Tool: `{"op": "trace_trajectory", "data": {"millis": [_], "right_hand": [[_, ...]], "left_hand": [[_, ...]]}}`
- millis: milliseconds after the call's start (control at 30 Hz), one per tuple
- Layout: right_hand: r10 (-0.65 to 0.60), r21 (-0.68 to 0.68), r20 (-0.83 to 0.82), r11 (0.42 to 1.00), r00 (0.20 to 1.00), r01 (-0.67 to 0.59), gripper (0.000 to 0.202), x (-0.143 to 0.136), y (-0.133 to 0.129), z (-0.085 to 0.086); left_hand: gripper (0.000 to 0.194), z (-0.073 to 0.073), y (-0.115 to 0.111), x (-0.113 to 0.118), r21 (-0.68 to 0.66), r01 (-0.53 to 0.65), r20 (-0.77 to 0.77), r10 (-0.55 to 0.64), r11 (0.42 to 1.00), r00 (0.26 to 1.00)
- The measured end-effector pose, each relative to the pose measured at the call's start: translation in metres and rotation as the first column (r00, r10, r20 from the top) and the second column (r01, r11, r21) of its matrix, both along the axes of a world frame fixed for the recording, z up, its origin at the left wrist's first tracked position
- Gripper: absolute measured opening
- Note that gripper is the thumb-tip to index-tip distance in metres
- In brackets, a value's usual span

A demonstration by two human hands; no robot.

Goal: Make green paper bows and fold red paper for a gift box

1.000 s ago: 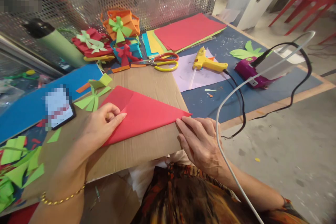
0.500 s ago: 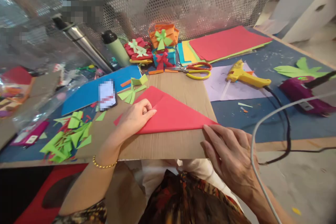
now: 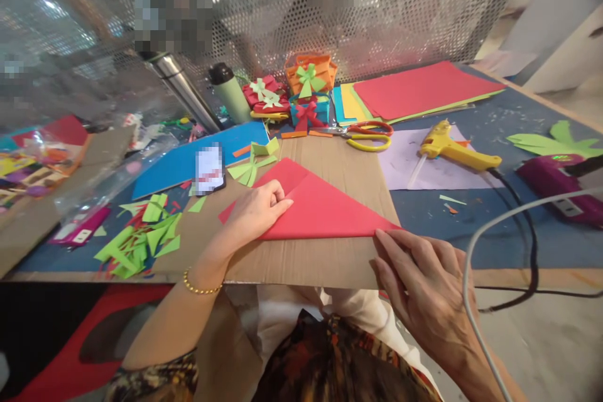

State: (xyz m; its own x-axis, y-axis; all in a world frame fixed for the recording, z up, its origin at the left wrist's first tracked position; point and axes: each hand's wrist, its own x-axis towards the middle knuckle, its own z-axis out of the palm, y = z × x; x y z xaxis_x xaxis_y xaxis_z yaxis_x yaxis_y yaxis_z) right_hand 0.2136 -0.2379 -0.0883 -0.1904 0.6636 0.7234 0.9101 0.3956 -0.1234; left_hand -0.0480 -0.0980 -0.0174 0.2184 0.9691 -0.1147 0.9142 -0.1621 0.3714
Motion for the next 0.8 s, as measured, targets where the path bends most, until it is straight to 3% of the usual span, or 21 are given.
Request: {"op": "trace_trajectory", "data": {"millis": [333, 567, 667, 800], "right_hand": [[0.047, 0.052, 0.018, 0.998, 0.999, -0.047, 0.026, 0.003, 0.001, -0.003], [0.061, 0.029, 0.089, 0.998, 0.994, -0.064, 0.041, 0.021, 0.004, -0.027], [0.079, -0.015, 0.158, 0.997, 0.984, -0.078, 0.051, 0.032, 0.004, -0.039], [0.067, -0.018, 0.170, 0.998, 0.983, -0.065, 0.049, 0.033, 0.005, -0.039]], "left_hand": [[0.009, 0.000, -0.007, 0.002, 0.026, 0.040, -0.039, -0.039, 0.999, 0.998], [0.024, -0.008, -0.016, 0.004, 0.165, 0.096, -0.146, -0.072, 0.982, 0.987], [0.024, -0.012, -0.016, 0.004, 0.271, 0.206, -0.197, -0.155, 0.940, 0.968], [0.039, -0.013, -0.014, 0.005, 0.319, 0.466, -0.318, -0.370, 0.825, 0.873]]}}
